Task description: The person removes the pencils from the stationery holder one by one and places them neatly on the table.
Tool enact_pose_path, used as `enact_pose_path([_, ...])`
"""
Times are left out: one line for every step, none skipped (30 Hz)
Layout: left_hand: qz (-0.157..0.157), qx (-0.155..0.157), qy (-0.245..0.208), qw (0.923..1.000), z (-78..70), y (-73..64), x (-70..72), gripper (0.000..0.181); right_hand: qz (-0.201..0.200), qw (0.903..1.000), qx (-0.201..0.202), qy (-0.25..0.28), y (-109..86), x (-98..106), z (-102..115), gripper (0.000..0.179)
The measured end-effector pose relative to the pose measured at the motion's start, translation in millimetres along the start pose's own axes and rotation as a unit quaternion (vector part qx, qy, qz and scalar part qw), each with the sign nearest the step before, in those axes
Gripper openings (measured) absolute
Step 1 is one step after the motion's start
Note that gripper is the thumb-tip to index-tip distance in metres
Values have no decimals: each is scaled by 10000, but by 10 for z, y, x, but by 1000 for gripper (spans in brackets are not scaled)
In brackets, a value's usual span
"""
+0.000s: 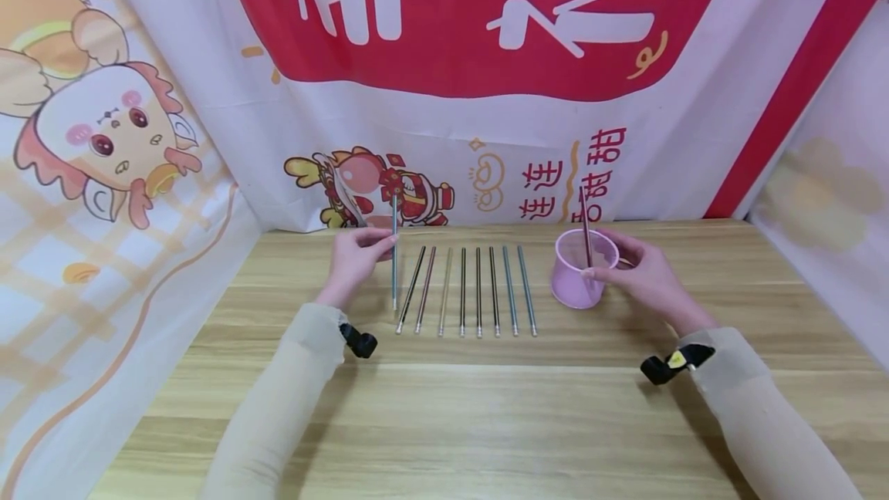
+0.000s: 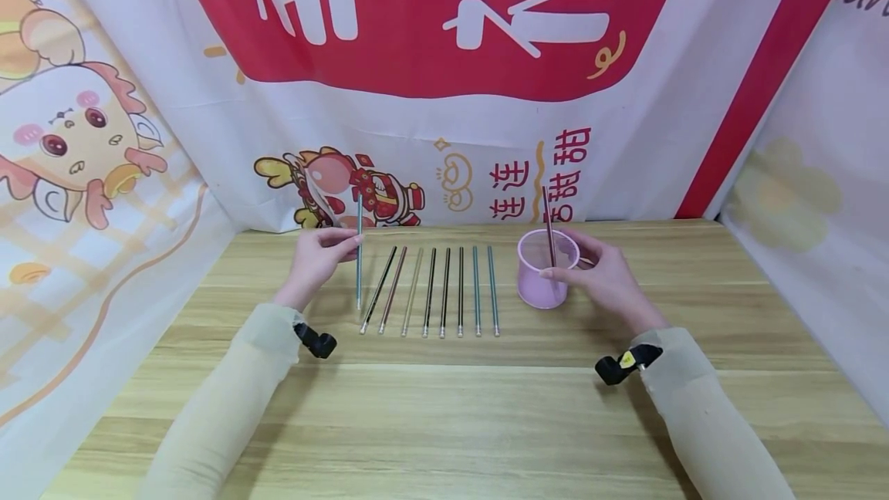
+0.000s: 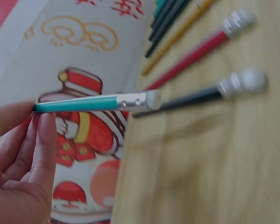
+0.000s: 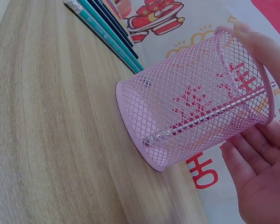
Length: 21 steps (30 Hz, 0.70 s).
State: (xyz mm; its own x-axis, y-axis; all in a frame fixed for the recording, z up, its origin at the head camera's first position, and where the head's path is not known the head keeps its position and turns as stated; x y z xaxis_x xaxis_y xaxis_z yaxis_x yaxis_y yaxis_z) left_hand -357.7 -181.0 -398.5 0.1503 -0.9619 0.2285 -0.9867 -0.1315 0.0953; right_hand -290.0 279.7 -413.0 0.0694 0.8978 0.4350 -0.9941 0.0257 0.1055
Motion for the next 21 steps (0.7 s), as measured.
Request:
enact_pose_path([42,75,52,9999,35,0,21,29,8,10000,12,-7,-3,0,0,82])
enact_pose_path([86,129,117,9998,64,-1,40,29,11,10000,-13,15,-3,1,-1,82])
enact_pose_path([136,185,144,9996,92,-3,56,29,16,10000,-18,14,-6,2,0,82])
enact_pose_path([192,229,204,9993,115,-2,70,29,26,10000,-6,-2,-8,1,1,83])
enact_pose_path([251,294,265,9989,141,2,82,29,34,10000,-10,-8,-9,2,2,84])
enact_pose_path([296,404,318,9982,166,3,94,29,44,10000,2,-29,-12,2,4,85])
enact_pose_path([322,500,410,9974,189,4,106,29,56,10000,11,-54,-13,3,6,85])
enact_pose_path([360,585,528,9962,212,5,115,28,55,10000,4,-48,-12,2,9,85])
enact_pose_path([426,690,623,9948,237,7,121,28,63,10000,21,-72,-13,1,14,84])
enact_pose_path([502,805,719,9929,263,8,127,28,61,10000,25,-74,-14,0,20,84])
enact_pose_path([574,947,779,9908,294,8,129,28,52,10000,23,-76,-13,0,22,83])
enact_pose_path([642,1083,835,9885,323,5,130,28,46,10000,36,-77,-12,-2,25,82])
enact_pose_path([741,1177,855,9866,347,4,124,29,50,10000,59,-45,-10,-4,24,81])
enact_pose_path([817,1274,833,9850,371,5,119,30,41,10000,67,-2,-7,-6,25,81])
enact_pose_path([877,1360,766,9838,391,4,110,30,42,10000,78,22,-6,-7,23,81])
enact_pose_path([908,1428,706,9830,408,5,100,31,34,9999,76,69,-3,-9,20,81])
enact_pose_path([912,1474,661,9826,423,7,88,31,38,9999,86,95,1,-10,13,81])
enact_pose_path([918,1486,651,9825,432,9,76,31,37,9999,98,132,3,-11,10,82])
enact_pose_path([912,1494,654,9824,440,14,64,31,39,9998,110,155,3,-10,6,82])
enact_pose_path([879,1505,686,9823,448,19,52,31,25,9998,102,161,4,-10,4,82])
enact_pose_path([861,1504,728,9822,452,23,39,31,30,9998,123,141,2,-9,1,82])
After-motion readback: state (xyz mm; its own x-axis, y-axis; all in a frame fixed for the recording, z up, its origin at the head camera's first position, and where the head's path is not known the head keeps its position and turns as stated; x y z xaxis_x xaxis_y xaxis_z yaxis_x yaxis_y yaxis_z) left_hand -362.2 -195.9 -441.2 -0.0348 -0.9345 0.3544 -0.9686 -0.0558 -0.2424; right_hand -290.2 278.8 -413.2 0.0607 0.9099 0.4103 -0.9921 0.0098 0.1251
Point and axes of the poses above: each hand's wrist, its own y-axis towards the middle knuckle, its own x-axis out of the back of the hand, z = x × y, the point moved 4 cm from there along y, towards the middle knuckle, and after that the axes turned 5 degrees about -z, right-handed, at the moved point
